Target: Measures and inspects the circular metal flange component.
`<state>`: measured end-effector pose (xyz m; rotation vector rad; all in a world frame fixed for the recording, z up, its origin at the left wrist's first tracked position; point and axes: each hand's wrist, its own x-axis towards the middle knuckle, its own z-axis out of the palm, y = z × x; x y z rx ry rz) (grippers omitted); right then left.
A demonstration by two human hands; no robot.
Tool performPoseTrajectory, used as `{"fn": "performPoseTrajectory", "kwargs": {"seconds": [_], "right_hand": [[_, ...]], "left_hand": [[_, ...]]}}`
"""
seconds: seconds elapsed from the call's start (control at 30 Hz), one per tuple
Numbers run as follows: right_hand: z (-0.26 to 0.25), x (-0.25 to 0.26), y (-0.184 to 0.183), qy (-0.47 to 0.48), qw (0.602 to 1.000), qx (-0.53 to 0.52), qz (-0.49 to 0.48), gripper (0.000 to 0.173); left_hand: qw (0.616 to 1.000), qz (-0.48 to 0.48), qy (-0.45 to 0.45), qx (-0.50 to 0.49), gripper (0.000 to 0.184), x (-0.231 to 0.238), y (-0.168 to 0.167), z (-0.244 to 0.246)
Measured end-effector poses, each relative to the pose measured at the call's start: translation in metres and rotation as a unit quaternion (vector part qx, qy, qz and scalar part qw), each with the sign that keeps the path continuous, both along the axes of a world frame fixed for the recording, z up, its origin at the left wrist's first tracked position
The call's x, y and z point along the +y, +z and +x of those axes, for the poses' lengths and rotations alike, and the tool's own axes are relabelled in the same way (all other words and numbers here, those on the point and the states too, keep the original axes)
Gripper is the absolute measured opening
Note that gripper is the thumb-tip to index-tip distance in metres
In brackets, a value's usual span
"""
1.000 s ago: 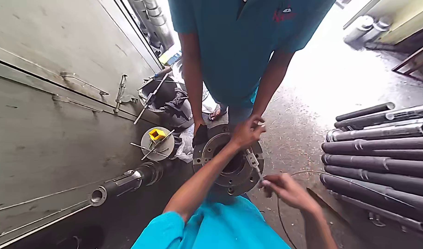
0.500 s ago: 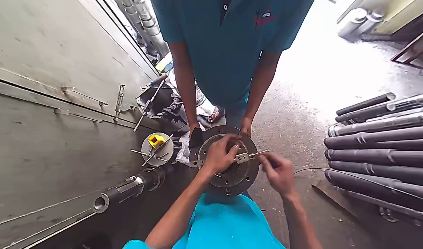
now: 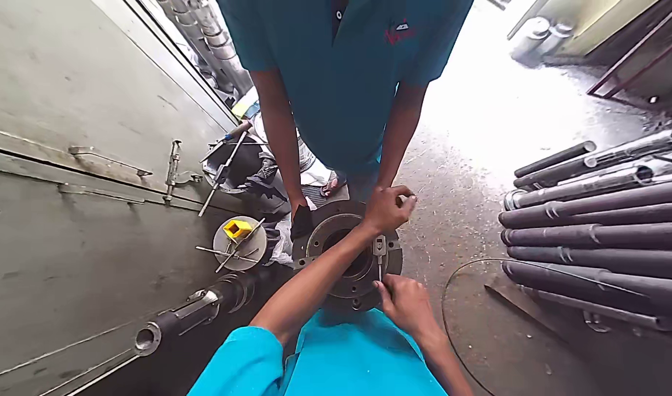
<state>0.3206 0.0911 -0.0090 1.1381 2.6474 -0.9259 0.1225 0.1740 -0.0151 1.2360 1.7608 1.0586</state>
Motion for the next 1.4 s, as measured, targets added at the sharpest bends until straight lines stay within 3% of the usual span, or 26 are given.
{"fn": "performPoseTrajectory", "kwargs": {"seconds": [0.1,0.23,0.3,0.4,0.47,0.57,0.67,0.7,0.77,0.8,0.87,0.93,0.97,1.03,1.1,1.17,1.23,1.3,1.4], "right_hand": [[0.015,0.046,0.01,-0.005,0.999,-0.046,-0.029,0.041],[0.018,0.11,-0.021,-0.043,0.994,0.091,-0.037,0.032],[0.005,0.126,-0.024,-0.037,0.99,0.121,-0.068,0.028],[0.015,0.119,-0.008,-0.006,0.994,0.043,-0.101,0.031],[0.024,0.095,0.002,0.023,0.985,0.006,-0.169,0.034],[0.004,0.039,-0.002,0.025,0.965,0.02,-0.259,0.034],[-0.046,-0.01,-0.006,-0.14,0.931,0.111,-0.319,0.02],[-0.059,-0.022,-0.008,-0.182,0.923,0.155,-0.302,0.027],[-0.071,-0.032,-0.012,-0.193,0.919,0.195,-0.283,0.04],[-0.069,-0.031,-0.009,-0.172,0.929,0.173,-0.28,0.037],[-0.055,-0.01,0.002,-0.073,0.946,0.118,-0.292,0.024],[-0.029,0.015,0.001,-0.008,0.96,0.177,-0.216,0.025],[-0.016,0.027,0.0,-0.025,0.963,0.227,-0.146,0.026],[-0.002,0.064,-0.003,-0.074,0.958,0.276,0.016,0.028],[0.001,0.107,-0.011,-0.061,0.957,0.253,0.127,0.027],[0.004,0.131,-0.02,0.003,0.972,0.201,0.119,0.03],[0.011,0.127,-0.031,0.031,0.982,0.167,0.084,0.044],[0.022,0.1,-0.031,0.008,0.987,0.135,0.088,0.052],[0.032,0.038,-0.021,0.005,0.985,0.111,0.133,0.051]], "left_hand": [[0.997,-0.005,0.071,0.008,0.025,-0.054,-0.004,-0.018],[0.973,-0.015,0.231,0.005,0.027,-0.133,-0.013,0.022],[0.963,0.012,0.269,-0.005,0.026,-0.146,-0.015,0.039],[0.956,-0.015,0.292,0.014,0.027,-0.12,-0.01,0.022],[0.972,-0.048,0.229,0.001,0.032,-0.08,0.0,-0.004],[0.992,-0.11,-0.018,-0.063,0.041,0.002,0.012,-0.007],[0.926,-0.186,-0.312,-0.103,0.045,0.044,0.013,0.046],[0.896,-0.201,-0.373,-0.134,0.043,0.043,0.008,0.066],[0.853,-0.219,-0.45,-0.145,0.047,0.036,0.007,0.083],[0.867,-0.197,-0.444,-0.114,0.05,0.029,0.011,0.082],[0.939,-0.083,-0.328,-0.069,0.042,0.006,0.023,0.057],[0.985,0.01,-0.169,-0.043,0.033,-0.033,0.029,0.019],[0.994,0.026,-0.103,-0.039,0.031,-0.057,0.025,0.003],[0.999,0.006,0.003,-0.037,0.032,-0.102,0.013,-0.015],[0.992,-0.03,0.11,-0.055,0.033,-0.13,-0.001,-0.005],[0.965,-0.01,0.237,-0.112,0.032,-0.135,-0.014,0.022],[0.93,0.032,0.346,-0.121,0.033,-0.12,-0.021,0.036],[0.911,0.048,0.402,-0.084,0.034,-0.095,-0.024,0.027],[0.948,0.053,0.293,-0.11,0.039,-0.059,-0.026,0.007]]}}
